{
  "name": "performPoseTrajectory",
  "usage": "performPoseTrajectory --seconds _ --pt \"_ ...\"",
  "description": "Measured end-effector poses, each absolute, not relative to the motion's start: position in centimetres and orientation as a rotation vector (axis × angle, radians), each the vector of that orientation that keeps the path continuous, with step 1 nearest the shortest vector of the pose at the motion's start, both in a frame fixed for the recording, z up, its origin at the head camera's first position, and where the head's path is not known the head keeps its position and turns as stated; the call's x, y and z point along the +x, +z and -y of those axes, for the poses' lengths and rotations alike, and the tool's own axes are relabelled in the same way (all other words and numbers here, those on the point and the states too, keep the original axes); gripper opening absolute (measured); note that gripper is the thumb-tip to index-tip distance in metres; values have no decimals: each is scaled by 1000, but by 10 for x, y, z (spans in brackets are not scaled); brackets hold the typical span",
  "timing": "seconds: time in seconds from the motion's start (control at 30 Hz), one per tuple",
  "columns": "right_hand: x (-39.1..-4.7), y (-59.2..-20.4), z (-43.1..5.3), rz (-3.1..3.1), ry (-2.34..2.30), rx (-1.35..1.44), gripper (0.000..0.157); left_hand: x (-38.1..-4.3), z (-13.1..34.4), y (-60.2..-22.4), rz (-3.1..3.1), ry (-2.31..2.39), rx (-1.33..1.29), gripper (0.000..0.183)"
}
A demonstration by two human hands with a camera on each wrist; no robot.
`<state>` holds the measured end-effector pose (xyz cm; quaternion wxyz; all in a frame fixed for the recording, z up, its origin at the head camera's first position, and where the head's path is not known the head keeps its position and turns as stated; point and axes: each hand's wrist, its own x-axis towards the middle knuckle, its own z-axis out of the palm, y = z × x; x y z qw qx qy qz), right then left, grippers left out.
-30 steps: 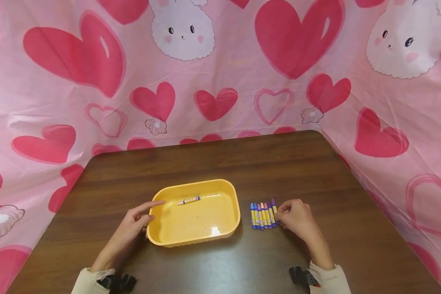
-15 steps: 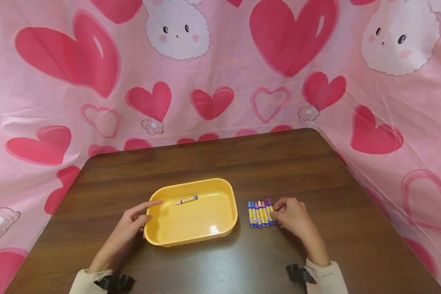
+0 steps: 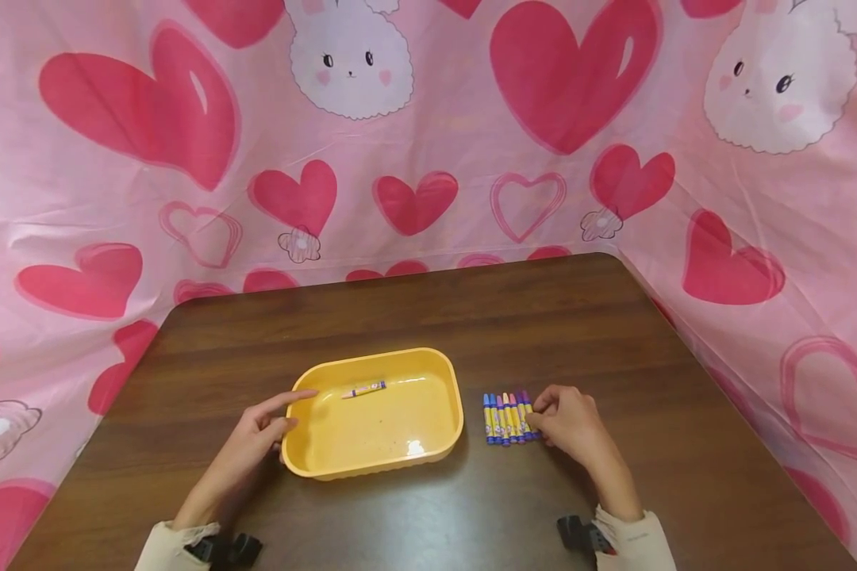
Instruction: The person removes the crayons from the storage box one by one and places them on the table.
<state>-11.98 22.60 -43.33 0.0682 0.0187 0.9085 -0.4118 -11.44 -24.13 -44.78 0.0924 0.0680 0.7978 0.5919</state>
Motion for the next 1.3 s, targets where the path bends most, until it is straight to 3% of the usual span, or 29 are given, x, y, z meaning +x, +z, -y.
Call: performPoseTrajectory --seconds 0.7,0.9,1.3 --pt "-120 -431 -226 -2862 -1175 -13 15 -114 242 -448 -2344 1768 183 39" --pt "-121 -427 -211 -3020 -1214 -208 6 -115 240 -449 -2331 1797 199 40" --pt "-129 -384 -169 -3072 -1200 -494 9 -114 242 -450 -2368 1759 173 40"
